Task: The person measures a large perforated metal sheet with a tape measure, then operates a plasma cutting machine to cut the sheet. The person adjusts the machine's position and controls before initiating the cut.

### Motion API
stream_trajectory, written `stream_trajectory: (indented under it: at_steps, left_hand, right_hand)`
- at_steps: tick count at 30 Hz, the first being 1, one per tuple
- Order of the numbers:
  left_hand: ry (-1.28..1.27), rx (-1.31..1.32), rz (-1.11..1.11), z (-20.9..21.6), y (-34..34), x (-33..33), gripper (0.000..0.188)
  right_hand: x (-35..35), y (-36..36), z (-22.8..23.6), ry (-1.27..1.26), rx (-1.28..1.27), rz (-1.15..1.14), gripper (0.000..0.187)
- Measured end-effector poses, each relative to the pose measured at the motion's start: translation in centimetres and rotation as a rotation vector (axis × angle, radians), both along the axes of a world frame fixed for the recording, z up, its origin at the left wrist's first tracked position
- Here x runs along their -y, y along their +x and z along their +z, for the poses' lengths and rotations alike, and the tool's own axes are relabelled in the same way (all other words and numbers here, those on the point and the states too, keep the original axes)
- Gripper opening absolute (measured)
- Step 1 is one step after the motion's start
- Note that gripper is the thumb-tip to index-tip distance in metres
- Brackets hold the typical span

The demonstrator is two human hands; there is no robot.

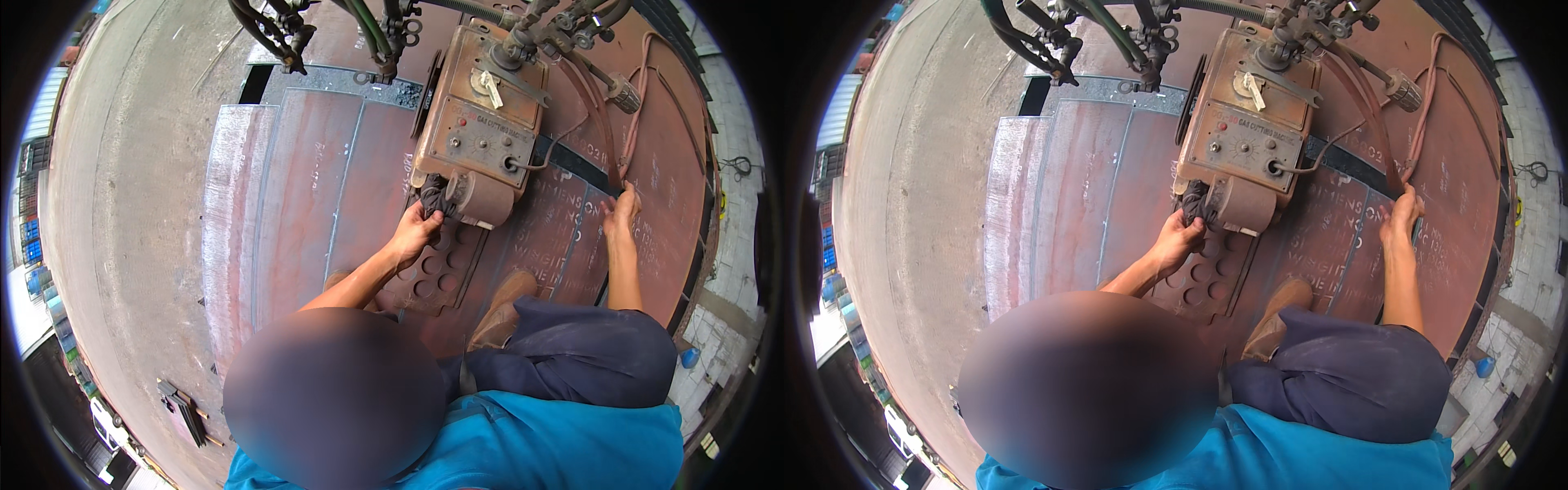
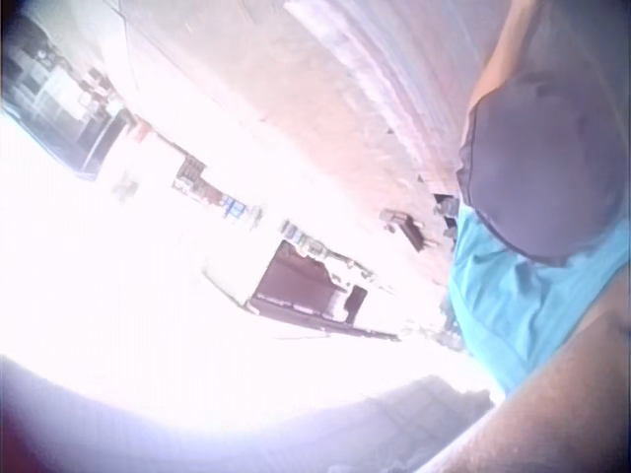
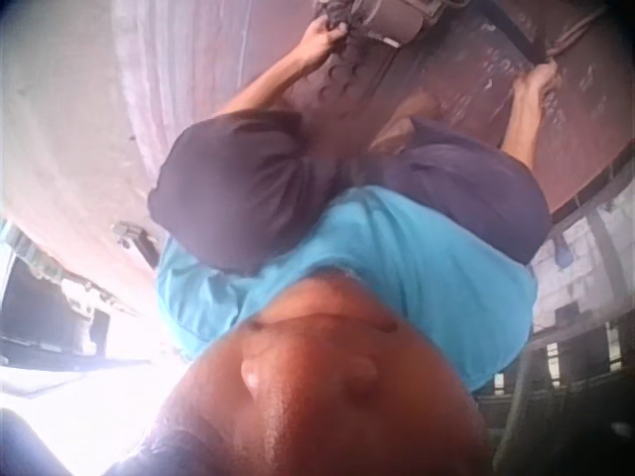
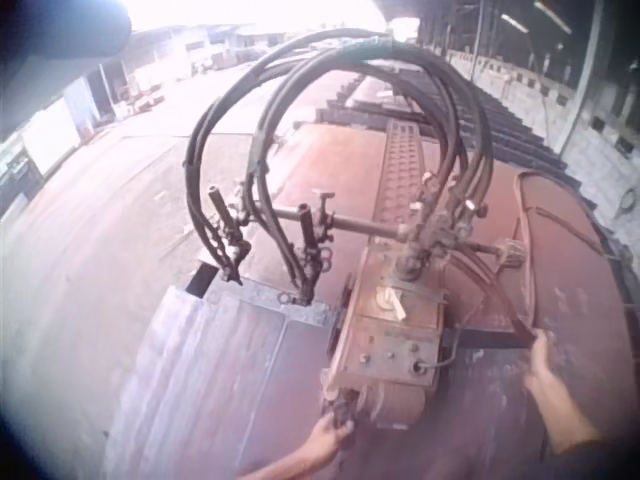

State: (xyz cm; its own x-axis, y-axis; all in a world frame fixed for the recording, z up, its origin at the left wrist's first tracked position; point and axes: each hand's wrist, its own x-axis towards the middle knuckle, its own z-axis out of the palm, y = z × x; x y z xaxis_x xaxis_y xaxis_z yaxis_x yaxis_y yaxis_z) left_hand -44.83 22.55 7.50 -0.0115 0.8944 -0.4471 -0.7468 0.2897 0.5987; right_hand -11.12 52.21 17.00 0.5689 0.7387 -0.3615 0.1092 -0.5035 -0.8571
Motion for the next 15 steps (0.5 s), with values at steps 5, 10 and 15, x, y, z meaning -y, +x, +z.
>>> stream_trajectory:
  at_steps: [5, 10, 15]
  left_hand:
    - [-0.017, 0.075, 0.005, -0.6, -0.3, -0.6, 0.020]
    - [0.005, 0.100, -0.017, -1.8, -0.9, -0.8, 0.016]
    - [0.065, 0.134, 0.018, -1.6, -0.2, -0.9, 0.016]
  right_hand:
    - [5.7, -4.0, 8.1, 0.168, 0.142, 0.624, 0.045]
    - [11.6, -13.7, 16.7, -0.097, 0.757, 1.586, 0.038]
    - [14.3, -20.1, 14.3, 0.163, 0.891, 1.866, 0.058]
